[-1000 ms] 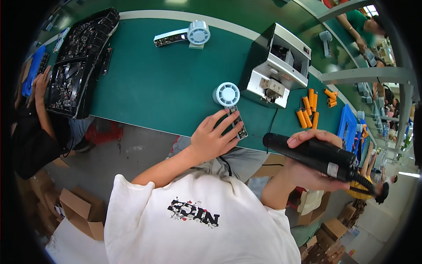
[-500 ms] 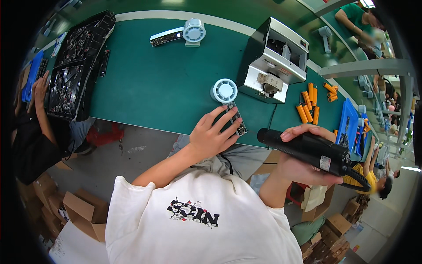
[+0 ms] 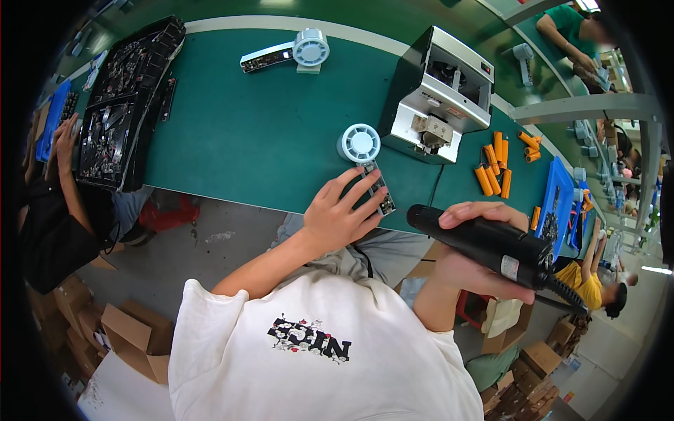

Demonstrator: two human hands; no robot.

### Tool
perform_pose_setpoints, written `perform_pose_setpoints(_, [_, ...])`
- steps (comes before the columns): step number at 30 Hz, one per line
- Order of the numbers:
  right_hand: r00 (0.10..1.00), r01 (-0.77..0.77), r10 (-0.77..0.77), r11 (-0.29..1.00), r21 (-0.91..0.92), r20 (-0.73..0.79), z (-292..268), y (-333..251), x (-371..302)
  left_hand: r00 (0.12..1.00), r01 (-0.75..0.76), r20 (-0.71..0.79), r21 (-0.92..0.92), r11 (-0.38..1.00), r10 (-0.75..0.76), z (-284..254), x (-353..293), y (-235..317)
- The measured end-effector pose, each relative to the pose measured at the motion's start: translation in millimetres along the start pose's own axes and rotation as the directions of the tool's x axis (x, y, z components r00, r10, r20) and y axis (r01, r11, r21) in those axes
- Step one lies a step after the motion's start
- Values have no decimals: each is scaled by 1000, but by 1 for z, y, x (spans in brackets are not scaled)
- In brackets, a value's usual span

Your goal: Assemble electronic components using an electric screwdriver on a factory assembly line.

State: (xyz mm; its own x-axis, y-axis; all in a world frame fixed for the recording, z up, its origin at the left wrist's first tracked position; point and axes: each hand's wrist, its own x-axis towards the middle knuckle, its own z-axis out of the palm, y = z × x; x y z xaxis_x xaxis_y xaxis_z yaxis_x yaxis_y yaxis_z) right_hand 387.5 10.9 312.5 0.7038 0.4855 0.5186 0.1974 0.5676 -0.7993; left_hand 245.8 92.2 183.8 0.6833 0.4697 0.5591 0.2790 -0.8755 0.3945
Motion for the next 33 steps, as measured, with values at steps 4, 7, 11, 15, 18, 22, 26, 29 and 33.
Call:
perform_pose_setpoints(4, [996,-47,35,988,146,85,-2,4,-6,1000,10,9,-9,1000,-10,-1,0,0])
perform_pose_setpoints(7, [996,-38,31,995,89,79,-1,7,-5,1000,-11,17,5,1000,11,-2,0,-1])
perform_pose_setpoints(11, [997,-41,32,989,143,64,-3,11,-7,1000,-13,16,-4,1000,13,-1,-1,-1])
perform_pose_setpoints(15, [986,-72,37,974,213,163,-9,10,-4,1000,-3,0,-1,1000,3,1,-1,-1])
perform_pose_setpoints(18, [957,-176,129,970,165,261,-10,-1,9,1000,2,-1,1,1000,-2,1,-3,-2])
perform_pose_setpoints(22, [949,-173,108,964,201,296,-7,-9,48,1000,-14,-6,-2,1000,14,1,-3,-2])
perform_pose_setpoints(26, [985,-26,-16,970,243,171,-2,4,98,1000,-9,-6,1,1000,9,2,-5,-2])
perform_pose_setpoints(29, [999,-34,33,999,-33,-35,14,23,120,1000,-7,-28,19,1000,8,1,-4,-2])
perform_pose_setpoints(33, [997,-74,77,989,-132,13,14,33,126,999,-8,-36,-5,1000,7,-2,-1,-1])
